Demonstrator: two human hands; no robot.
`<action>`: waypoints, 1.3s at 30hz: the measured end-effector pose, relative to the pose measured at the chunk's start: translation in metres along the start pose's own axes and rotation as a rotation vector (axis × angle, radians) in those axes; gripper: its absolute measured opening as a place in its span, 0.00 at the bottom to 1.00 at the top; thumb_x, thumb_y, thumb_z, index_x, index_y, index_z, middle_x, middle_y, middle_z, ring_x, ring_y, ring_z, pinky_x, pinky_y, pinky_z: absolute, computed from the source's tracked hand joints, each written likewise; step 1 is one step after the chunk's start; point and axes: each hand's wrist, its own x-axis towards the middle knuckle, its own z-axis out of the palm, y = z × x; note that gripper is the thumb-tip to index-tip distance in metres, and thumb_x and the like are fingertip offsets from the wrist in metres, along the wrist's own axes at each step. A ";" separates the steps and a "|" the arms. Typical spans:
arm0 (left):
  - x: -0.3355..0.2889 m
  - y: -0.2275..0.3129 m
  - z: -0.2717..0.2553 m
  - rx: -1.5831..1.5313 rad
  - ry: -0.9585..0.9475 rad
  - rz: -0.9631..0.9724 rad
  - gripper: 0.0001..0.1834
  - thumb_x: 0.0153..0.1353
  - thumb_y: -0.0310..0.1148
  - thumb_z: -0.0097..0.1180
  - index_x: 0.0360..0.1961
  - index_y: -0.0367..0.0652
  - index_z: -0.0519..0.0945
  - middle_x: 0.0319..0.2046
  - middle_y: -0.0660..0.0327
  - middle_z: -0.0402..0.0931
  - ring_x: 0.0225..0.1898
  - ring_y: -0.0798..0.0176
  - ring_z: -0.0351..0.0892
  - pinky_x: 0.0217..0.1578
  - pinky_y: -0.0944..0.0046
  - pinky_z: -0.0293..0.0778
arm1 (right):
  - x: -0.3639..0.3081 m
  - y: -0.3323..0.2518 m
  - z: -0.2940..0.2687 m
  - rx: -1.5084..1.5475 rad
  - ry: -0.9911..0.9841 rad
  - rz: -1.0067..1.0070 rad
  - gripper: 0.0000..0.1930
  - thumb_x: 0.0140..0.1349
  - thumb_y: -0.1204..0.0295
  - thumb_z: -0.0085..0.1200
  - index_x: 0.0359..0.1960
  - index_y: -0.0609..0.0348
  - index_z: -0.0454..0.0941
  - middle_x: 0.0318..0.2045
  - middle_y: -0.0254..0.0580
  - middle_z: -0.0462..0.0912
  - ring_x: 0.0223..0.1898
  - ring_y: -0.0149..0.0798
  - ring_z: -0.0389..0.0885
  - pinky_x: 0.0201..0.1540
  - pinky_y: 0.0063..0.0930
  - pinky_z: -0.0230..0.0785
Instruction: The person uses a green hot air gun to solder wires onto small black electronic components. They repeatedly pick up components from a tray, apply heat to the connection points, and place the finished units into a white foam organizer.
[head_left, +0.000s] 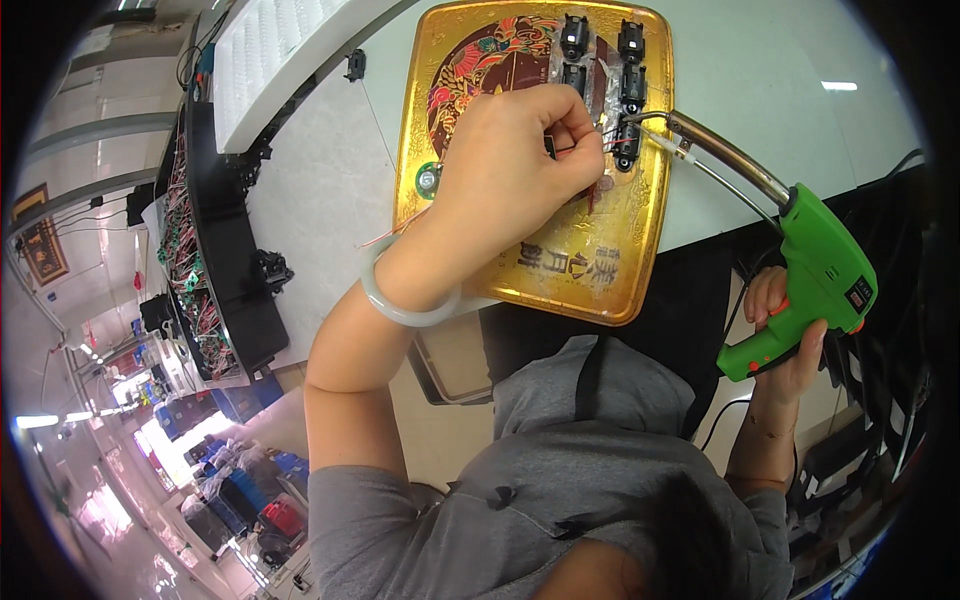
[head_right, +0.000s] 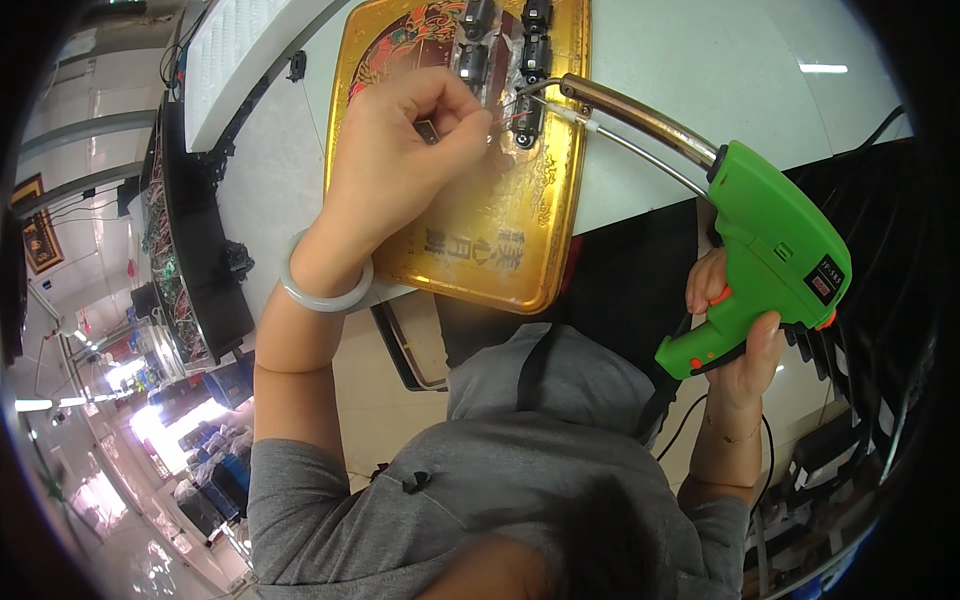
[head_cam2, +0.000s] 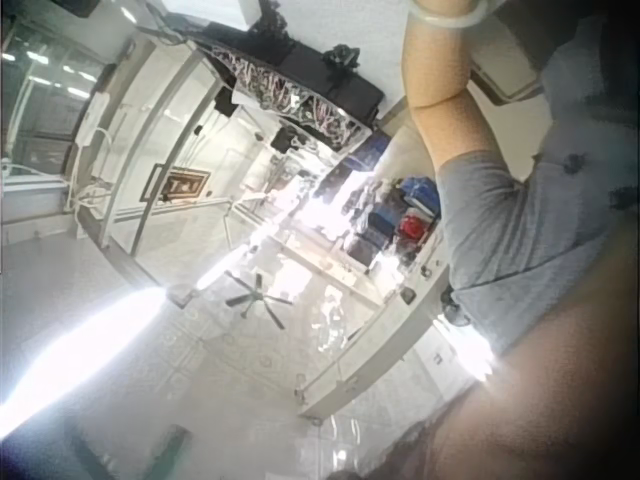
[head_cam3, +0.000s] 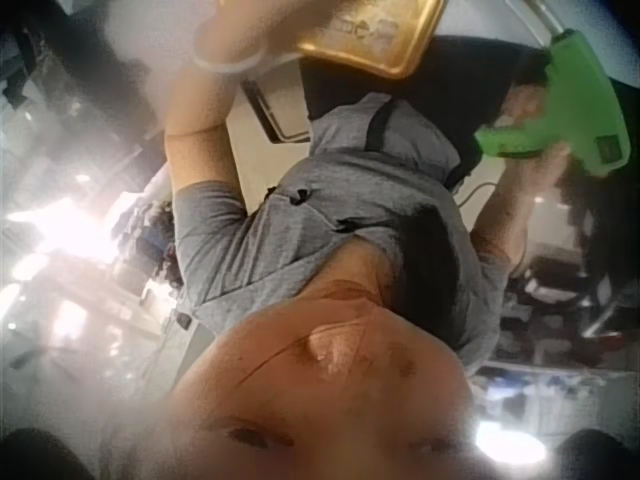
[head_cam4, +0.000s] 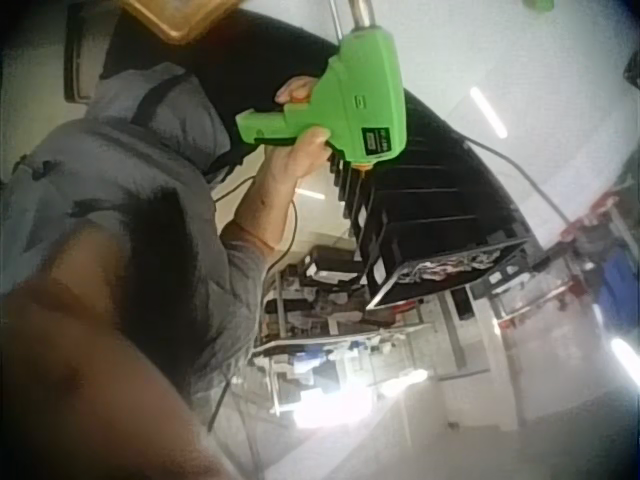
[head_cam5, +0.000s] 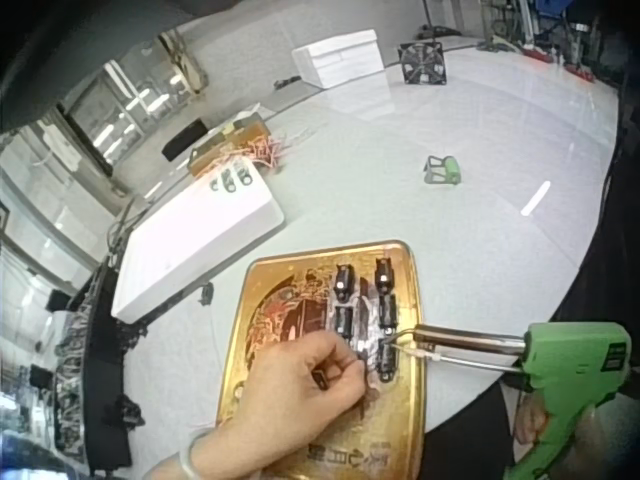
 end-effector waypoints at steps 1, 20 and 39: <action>0.000 0.000 0.000 0.001 0.000 -0.001 0.06 0.46 0.28 0.55 0.20 0.36 0.74 0.15 0.67 0.69 0.19 0.77 0.65 0.22 0.76 0.62 | 0.000 0.000 0.000 -0.003 -0.003 -0.010 0.28 0.58 0.43 0.31 0.28 0.61 0.61 0.21 0.35 0.59 0.24 0.29 0.58 0.27 0.20 0.52; 0.002 0.003 -0.004 -0.008 -0.038 -0.074 0.06 0.45 0.30 0.54 0.22 0.38 0.75 0.16 0.63 0.72 0.20 0.72 0.69 0.24 0.72 0.65 | 0.002 -0.007 -0.010 0.211 -0.001 -0.046 0.35 0.57 0.42 0.29 0.44 0.67 0.64 0.35 0.50 0.69 0.31 0.32 0.65 0.31 0.21 0.58; 0.002 0.006 -0.006 -0.030 -0.064 -0.095 0.05 0.47 0.30 0.54 0.23 0.39 0.75 0.17 0.65 0.72 0.20 0.74 0.68 0.22 0.73 0.64 | 0.009 -0.001 -0.003 0.460 -0.149 -0.032 0.36 0.55 0.42 0.35 0.49 0.67 0.61 0.42 0.52 0.68 0.38 0.37 0.68 0.39 0.27 0.63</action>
